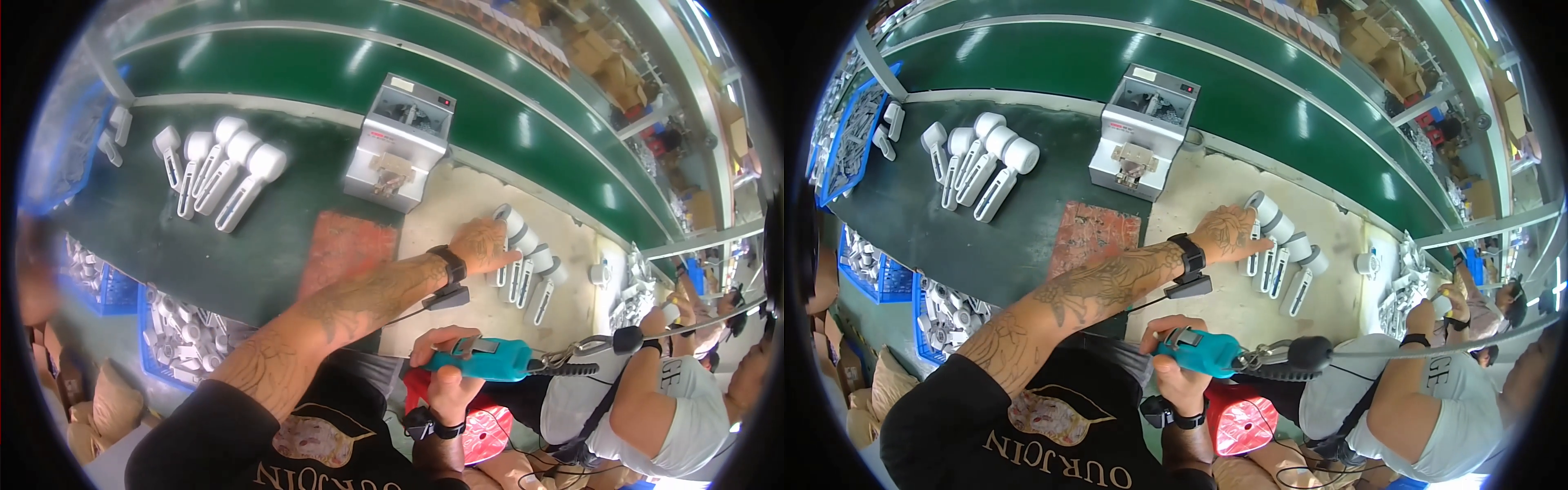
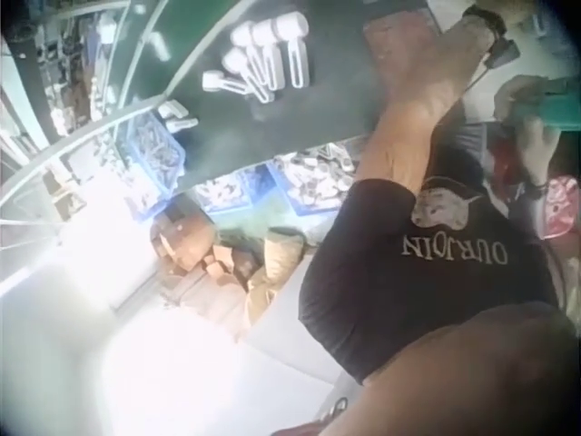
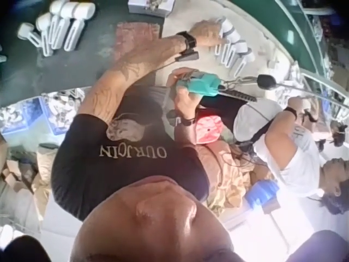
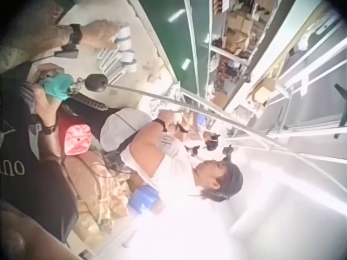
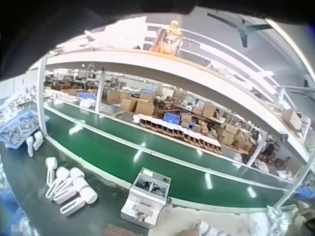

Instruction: The person picks up a white plastic component, aligns it with a second piece on a red work surface, and joins them using a power screwdriver. After each assembly, the person places the completed item into a row on the green workbench and repeats the process.

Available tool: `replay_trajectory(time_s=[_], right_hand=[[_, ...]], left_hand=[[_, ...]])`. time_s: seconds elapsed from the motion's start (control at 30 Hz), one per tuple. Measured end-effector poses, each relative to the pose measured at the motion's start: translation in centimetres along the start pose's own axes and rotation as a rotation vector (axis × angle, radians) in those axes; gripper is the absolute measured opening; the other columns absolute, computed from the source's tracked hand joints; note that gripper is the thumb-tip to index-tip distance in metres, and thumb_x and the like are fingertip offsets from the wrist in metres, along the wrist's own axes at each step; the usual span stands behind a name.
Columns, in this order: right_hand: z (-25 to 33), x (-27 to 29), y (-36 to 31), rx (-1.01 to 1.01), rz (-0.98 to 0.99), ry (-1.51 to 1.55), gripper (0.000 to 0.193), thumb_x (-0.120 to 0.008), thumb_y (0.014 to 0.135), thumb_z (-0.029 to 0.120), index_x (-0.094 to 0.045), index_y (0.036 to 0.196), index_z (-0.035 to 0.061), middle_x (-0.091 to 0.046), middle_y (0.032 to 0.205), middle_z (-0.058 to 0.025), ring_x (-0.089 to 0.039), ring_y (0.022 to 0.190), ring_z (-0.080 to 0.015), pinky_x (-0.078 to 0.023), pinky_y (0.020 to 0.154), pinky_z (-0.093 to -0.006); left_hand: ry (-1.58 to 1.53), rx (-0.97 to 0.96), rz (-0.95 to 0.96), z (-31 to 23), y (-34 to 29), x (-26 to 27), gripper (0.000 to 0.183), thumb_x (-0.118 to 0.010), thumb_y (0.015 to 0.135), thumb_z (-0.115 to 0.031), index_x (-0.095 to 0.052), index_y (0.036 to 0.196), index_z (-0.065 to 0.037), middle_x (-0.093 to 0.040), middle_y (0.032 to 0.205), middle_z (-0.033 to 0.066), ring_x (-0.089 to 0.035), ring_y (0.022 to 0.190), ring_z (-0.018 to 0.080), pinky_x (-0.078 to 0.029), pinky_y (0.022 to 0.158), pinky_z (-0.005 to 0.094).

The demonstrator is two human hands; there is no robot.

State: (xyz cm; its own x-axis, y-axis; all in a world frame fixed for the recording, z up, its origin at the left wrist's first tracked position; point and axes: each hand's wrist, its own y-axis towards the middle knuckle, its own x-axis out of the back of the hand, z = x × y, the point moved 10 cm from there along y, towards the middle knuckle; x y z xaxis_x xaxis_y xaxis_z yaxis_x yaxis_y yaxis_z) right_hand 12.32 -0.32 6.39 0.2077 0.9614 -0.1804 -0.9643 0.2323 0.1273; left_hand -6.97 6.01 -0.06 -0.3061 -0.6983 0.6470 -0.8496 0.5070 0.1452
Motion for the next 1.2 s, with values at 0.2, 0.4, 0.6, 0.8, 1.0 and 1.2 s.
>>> replay_trajectory(time_s=[0.2, 0.4, 0.6, 0.8, 1.0, 1.2], right_hand=[[-0.1, 0.5, -0.5, 0.001, -0.026, 0.039, 0.072, -0.075, 0.081, 0.058, -0.053, 0.110, -0.0051, -0.064, 0.082, -0.0106, -0.061, 0.068, -0.0157, -0.047, 0.062, -0.0264], [-0.5, 1.7, 1.7, 0.105, -0.102, -0.219, 0.074, -0.066, 0.085, 0.065, -0.054, 0.106, -0.0047, -0.060, 0.074, -0.0096, -0.058, 0.065, -0.0164, -0.045, 0.058, -0.0277], [-3.7, 2.9, 4.4, 0.137, -0.128, -0.225, 0.073, -0.064, 0.088, 0.064, -0.052, 0.109, -0.0047, -0.057, 0.073, -0.0074, -0.056, 0.064, -0.0158, -0.044, 0.057, -0.0282], [-3.7, 0.4, 6.7, 0.134, -0.100, -0.212, 0.067, -0.065, 0.090, 0.058, -0.052, 0.111, -0.0038, -0.056, 0.074, -0.0072, -0.056, 0.066, -0.0166, -0.045, 0.058, -0.0294], [0.9, -3.1, 7.6, 0.222, -0.104, -0.154, 0.064, -0.054, 0.096, 0.059, -0.052, 0.112, -0.0030, -0.051, 0.071, -0.0062, -0.050, 0.063, -0.0175, -0.043, 0.060, -0.0311], [2.9, -7.3, 12.2, 0.403, 0.001, -0.074, 0.061, -0.050, 0.099, 0.056, -0.051, 0.111, -0.0037, -0.052, 0.071, -0.0069, -0.051, 0.064, -0.0176, -0.043, 0.059, -0.0314]], left_hand=[[-0.092, 0.090, -0.002, 3.2, 0.8, -0.5, 0.054, -0.071, 0.079, -0.043, -0.062, 0.103, 0.005, -0.067, 0.104, 0.0223, -0.065, 0.096, 0.0360, -0.051, 0.087, 0.0435], [-0.149, -0.115, -0.074, 2.5, -4.3, 7.1, 0.032, -0.070, 0.079, -0.031, -0.064, 0.097, -0.005, -0.065, 0.094, 0.0132, -0.065, 0.085, 0.0314, -0.051, 0.078, 0.0429], [-0.135, -0.231, -0.144, 2.2, -13.4, 15.5, 0.019, -0.073, 0.075, -0.017, -0.067, 0.090, -0.007, -0.063, 0.089, 0.0085, -0.065, 0.084, 0.0315, -0.052, 0.077, 0.0416], [0.077, -0.362, -0.209, 3.8, -17.0, 17.9, 0.028, -0.074, 0.074, -0.019, -0.067, 0.100, -0.011, -0.061, 0.090, 0.0054, -0.063, 0.091, 0.0257, -0.045, 0.082, 0.0434], [0.027, -0.356, -0.196, 5.4, -17.0, 18.4, 0.028, -0.074, 0.076, -0.020, -0.067, 0.101, -0.010, -0.061, 0.094, 0.0060, -0.060, 0.090, 0.0266, -0.045, 0.085, 0.0420], [0.085, -0.307, -0.071, 7.6, -15.6, 17.5, 0.032, -0.072, 0.082, -0.031, -0.069, 0.106, -0.009, -0.061, 0.100, 0.0076, -0.057, 0.101, 0.0271, -0.047, 0.089, 0.0400]])
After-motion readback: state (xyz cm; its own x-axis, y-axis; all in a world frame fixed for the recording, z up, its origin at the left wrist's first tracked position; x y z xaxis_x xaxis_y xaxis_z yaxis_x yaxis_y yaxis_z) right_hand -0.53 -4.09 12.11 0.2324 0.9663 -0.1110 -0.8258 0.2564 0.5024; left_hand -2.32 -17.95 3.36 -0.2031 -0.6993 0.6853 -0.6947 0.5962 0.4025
